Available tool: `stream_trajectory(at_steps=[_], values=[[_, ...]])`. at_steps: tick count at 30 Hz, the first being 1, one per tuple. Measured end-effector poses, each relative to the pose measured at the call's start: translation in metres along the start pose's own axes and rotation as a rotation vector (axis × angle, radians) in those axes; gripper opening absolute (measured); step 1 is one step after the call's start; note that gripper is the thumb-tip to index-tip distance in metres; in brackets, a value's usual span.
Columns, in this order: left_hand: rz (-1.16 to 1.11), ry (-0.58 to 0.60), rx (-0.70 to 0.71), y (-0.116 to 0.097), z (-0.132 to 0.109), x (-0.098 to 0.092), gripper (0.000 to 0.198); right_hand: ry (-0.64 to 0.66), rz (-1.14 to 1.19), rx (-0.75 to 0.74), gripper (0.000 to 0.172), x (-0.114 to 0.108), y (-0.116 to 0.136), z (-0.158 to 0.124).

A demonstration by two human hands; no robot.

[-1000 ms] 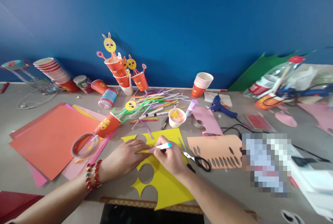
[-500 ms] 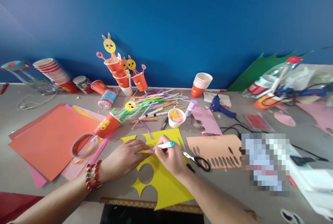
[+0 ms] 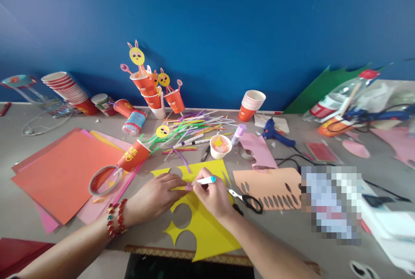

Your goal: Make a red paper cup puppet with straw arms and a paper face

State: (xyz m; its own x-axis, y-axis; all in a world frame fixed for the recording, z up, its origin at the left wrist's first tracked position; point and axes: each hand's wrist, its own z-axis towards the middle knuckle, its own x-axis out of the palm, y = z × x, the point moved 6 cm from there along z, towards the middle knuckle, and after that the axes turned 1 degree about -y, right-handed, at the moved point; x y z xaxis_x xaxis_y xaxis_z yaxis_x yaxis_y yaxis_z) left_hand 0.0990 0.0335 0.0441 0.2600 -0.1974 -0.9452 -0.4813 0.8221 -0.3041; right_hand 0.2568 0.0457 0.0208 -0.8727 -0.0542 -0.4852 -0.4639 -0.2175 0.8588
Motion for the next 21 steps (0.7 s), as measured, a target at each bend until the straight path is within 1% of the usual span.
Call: stream_trajectory(at_steps=[7,14,16,21], values=[[-0.004,-0.004,0.002,-0.0004,0.0005,-0.0016,0.031,0.047,0.032,0.007,0.018,0.0021,0.0020,-0.0003],[-0.005,-0.024,0.007,0.0000,0.0007,-0.0018,0.030,0.056,-0.042,-0.019,0.016,0.0034,-0.0006,-0.0007],[-0.005,-0.023,0.002,0.0005,0.0004,-0.0012,0.030,0.060,-0.024,-0.014,0.016,0.0035,-0.0005,-0.0008],[-0.003,-0.011,-0.003,0.0006,0.0008,-0.0015,0.032,0.019,0.079,0.010,0.017,0.0003,0.0004,0.0001]])
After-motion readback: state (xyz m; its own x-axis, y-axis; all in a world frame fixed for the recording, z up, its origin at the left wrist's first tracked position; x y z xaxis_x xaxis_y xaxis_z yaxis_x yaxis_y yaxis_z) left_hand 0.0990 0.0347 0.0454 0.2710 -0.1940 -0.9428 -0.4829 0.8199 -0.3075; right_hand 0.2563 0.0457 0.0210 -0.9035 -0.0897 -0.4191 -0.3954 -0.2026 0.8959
